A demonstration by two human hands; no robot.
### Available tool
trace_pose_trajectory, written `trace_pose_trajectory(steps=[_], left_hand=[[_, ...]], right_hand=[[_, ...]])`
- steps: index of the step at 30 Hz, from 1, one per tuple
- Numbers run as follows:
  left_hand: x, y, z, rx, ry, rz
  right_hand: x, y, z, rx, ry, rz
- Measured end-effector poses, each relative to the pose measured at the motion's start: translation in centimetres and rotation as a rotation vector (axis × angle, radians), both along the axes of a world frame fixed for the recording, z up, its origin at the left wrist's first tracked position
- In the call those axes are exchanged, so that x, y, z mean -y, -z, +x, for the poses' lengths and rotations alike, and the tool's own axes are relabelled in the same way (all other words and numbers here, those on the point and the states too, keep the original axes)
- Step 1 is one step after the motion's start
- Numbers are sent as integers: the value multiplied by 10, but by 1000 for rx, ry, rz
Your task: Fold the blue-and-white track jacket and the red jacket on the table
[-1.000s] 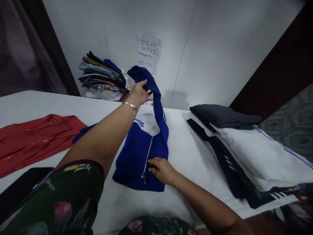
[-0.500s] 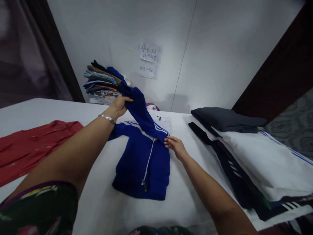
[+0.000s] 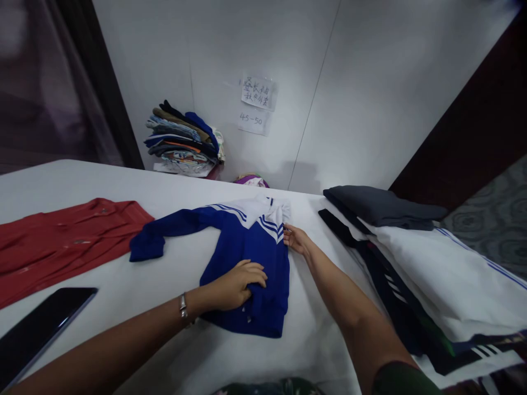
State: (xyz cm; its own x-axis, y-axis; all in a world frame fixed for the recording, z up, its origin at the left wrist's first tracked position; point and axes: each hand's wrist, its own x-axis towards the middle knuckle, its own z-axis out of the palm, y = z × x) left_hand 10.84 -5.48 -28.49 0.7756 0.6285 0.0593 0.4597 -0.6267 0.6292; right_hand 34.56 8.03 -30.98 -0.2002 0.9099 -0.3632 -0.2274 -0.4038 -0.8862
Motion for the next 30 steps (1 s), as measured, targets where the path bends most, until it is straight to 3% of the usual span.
trace_pose_trajectory(steps=[6, 9, 12, 16, 19, 24, 30], left_hand=[[5, 1, 1, 203, -175, -4], [8, 4, -2, 72, -164, -39], [12, 3, -10, -49, -146, -120], [15, -13, -10, -8, -145, -196], [16, -20, 5, 38, -180, -130], [22, 4, 33, -106, -151, -59], [33, 32, 35, -148, -106, -52]], right_hand=[[-17, -10, -8, 183, 54, 67], [-19, -6, -11, 304, 156, 100], [-14, 5, -8, 430, 168, 68], [-17, 15, 1, 568, 200, 79], [-35, 12, 5, 636, 260, 119], [-75, 6, 3, 692, 312, 105], [-119, 11, 7, 714, 337, 46]])
